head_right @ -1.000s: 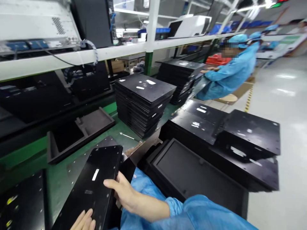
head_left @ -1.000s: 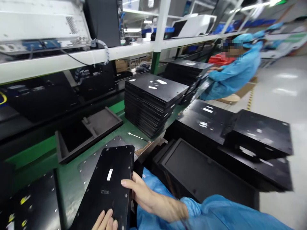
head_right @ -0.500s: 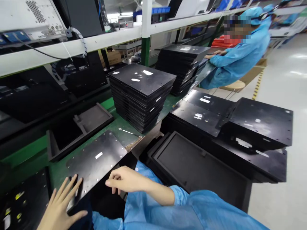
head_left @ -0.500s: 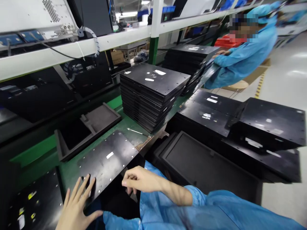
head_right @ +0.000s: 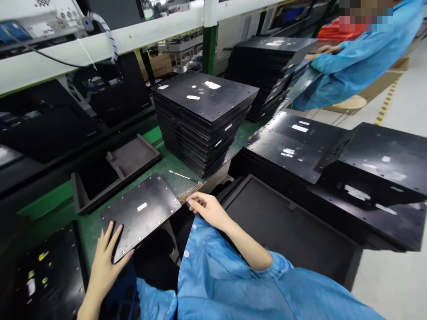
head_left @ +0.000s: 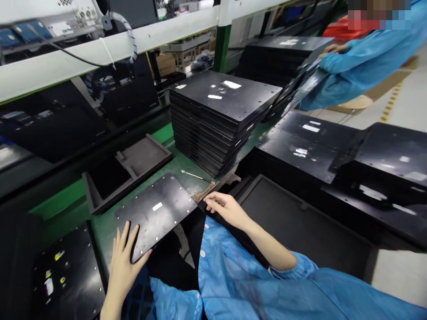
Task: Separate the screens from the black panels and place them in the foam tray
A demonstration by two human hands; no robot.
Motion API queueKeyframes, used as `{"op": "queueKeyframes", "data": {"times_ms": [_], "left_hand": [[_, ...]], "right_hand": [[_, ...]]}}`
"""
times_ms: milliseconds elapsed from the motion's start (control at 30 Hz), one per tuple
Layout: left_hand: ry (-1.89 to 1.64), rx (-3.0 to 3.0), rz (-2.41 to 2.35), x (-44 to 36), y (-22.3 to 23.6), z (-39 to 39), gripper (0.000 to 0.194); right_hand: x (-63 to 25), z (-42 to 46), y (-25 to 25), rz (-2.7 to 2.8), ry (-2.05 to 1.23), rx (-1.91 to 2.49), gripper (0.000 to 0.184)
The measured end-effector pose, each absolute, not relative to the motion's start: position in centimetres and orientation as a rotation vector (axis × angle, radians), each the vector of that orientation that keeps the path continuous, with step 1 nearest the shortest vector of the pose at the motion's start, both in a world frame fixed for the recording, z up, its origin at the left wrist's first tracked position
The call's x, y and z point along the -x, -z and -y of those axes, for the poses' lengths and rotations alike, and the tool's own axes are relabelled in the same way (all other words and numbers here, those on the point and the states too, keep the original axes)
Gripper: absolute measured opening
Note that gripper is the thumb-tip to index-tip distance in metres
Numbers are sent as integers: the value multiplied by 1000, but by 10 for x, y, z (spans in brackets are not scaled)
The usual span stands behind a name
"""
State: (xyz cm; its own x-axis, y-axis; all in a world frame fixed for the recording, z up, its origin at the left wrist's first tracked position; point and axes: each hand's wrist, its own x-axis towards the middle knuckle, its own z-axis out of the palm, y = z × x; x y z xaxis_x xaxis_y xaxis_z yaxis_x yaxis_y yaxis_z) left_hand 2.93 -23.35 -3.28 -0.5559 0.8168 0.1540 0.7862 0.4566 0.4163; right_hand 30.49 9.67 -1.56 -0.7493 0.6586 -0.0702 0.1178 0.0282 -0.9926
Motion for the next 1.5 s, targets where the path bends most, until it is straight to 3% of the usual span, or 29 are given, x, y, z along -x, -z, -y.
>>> {"op": "queueKeyframes", "data": {"times_ms": [133, 233, 333, 500, 700, 833, 1033, 1200, 1367, 1500], "left_hand": [[-822, -1276, -2645, -46, 34, 227, 81], [-862, -1296, -2699, -56, 39, 224, 86], [-892, -1349, -2714, -59, 44, 224, 88], [-928, -1326, -2698, -58, 48, 226, 89], [-966, -1310, -2647, -57, 42, 224, 87], [-1005, -1349, -2632, -52, 43, 222, 89], [-993, -1451, -2661, -48, 49, 225, 85], [-605, -1512, -2703, -36, 13, 220, 72], [-399, -1446, -2745, -12, -14, 157, 72], [-317, -1403, -2870, 5, -9, 85, 75]], "right_hand": [[-301, -96, 33, 1980, -1585, 794, 37], [-287, -102, 45, 2018, -1208, 756, 31], [-266, -121, 58, 2103, -842, 730, 42], [-230, -145, 81, 2355, -600, 764, 55], [-213, -141, 84, 2278, -502, 910, 31], [-216, -139, 71, 2249, -585, 928, 30], [-264, -95, 56, 1732, -1124, 1107, 32], [-295, -3, 70, 1638, -1408, 1118, 42], [-301, 58, 96, 1758, -1922, 915, 50], [-292, 49, 108, 1781, -1980, 846, 50]]}}
